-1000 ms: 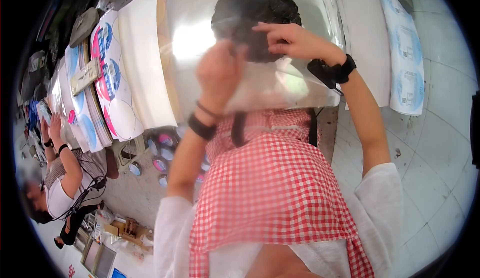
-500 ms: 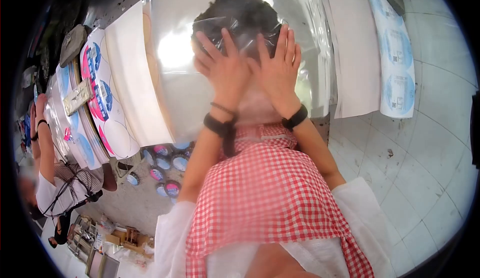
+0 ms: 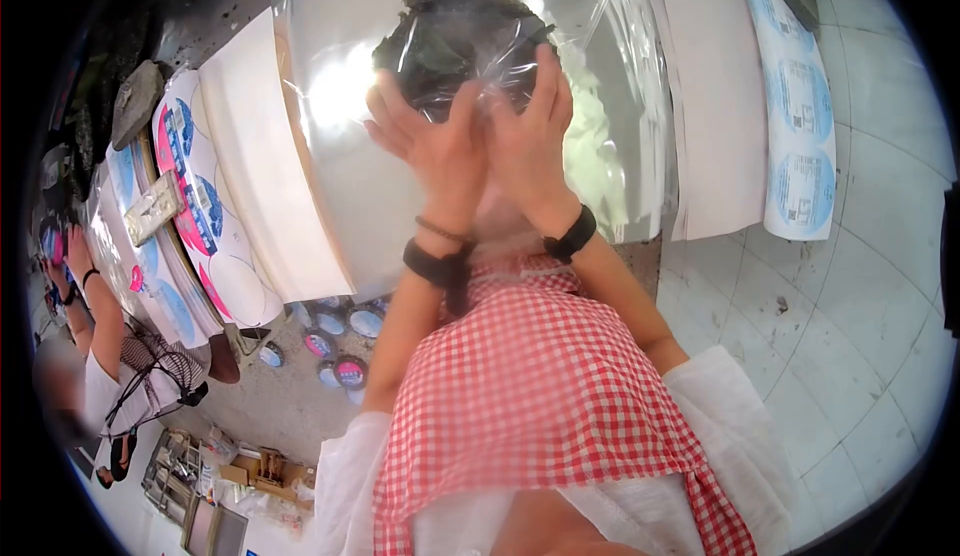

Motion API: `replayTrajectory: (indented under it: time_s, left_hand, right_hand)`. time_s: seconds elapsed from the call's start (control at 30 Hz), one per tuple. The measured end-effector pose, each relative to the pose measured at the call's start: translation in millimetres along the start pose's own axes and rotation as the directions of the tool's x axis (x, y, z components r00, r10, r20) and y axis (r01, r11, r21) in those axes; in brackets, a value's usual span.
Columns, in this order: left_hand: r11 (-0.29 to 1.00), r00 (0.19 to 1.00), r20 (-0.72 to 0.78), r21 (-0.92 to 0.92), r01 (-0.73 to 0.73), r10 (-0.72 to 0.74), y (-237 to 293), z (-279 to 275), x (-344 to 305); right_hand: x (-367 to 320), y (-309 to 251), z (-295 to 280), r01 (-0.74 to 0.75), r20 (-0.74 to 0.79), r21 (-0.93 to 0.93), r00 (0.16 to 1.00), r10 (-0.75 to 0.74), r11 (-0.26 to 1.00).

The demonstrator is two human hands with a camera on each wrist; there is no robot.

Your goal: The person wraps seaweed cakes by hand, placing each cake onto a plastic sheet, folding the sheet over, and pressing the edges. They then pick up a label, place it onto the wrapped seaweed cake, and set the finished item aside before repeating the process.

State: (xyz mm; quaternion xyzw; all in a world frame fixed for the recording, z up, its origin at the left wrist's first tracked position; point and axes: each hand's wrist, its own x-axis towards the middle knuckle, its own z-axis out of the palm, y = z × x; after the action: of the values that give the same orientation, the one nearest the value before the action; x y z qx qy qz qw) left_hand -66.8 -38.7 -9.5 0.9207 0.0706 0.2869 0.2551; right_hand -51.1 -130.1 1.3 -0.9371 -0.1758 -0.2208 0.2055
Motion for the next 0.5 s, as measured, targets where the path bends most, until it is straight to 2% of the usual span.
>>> replayTrajectory:
  time_s: [0.07,0.1,0.13,0.2,0.23,0.27,0.3,0.33,0.37,0.4,0.5]
  left_hand:
    - [0.982,0.996,0.082,0.186,-0.033,0.018,-1.3,-1.5,-1.8]
    - [0.998,0.998,0.056,0.047,0.033,-0.035,-4.8,2.5,-5.4]
    - [0.991,0.995,0.037,-0.095,0.094,-0.091,-9.7,9.6,-11.6]
    - [0.910,0.973,0.070,-0.345,0.231,-0.220,-8.9,10.3,-10.4]
    - [0.950,0.980,0.124,-0.254,0.181,-0.154,-9.5,5.9,-4.7]
    - [0.979,0.979,0.183,-0.164,0.123,-0.092,-13.8,0.3,1.0]
    - [0.995,0.967,0.253,-0.076,0.058,-0.037,-18.2,-6.1,6.6]
    - [0.988,0.982,0.119,0.027,-0.149,0.145,-21.8,-8.6,16.2]
    - [0.982,0.974,0.134,0.028,-0.188,0.183,-25.4,-7.0,21.0]
    - [0.974,0.964,0.155,0.031,-0.223,0.216,-28.6,-6.0,23.0]
    - [0.980,0.975,0.127,-0.105,-0.168,0.181,-40.1,3.3,15.1]
  right_hand:
    - [-7.5,5.8,13.8,-0.004,0.011,0.194,1.000,0.002,0.981]
    - [-4.4,5.5,15.8,-0.005,0.010,0.288,1.000,0.002,0.958]
    - [-6.4,1.9,11.0,-0.200,0.139,0.567,0.979,0.146,0.799]
    - [0.6,1.1,6.6,-0.348,0.265,0.546,0.935,0.237,0.762]
    - [3.8,0.8,4.9,-0.420,0.326,0.529,0.903,0.280,0.738]
    - [8.4,8.8,3.7,-0.275,0.366,0.452,0.925,0.105,0.849]
    - [12.0,6.1,1.5,-0.182,0.275,0.343,0.957,0.086,0.921]
    - [17.8,4.2,-0.3,-0.089,0.182,0.216,0.982,0.049,0.972]
    - [20.7,3.9,-0.4,-0.002,0.093,0.075,0.996,-0.005,0.997]
    - [18.6,9.0,4.5,0.028,0.118,0.099,0.992,-0.039,0.995]
    - [10.1,16.3,21.4,0.022,0.135,0.304,0.989,-0.067,0.952]
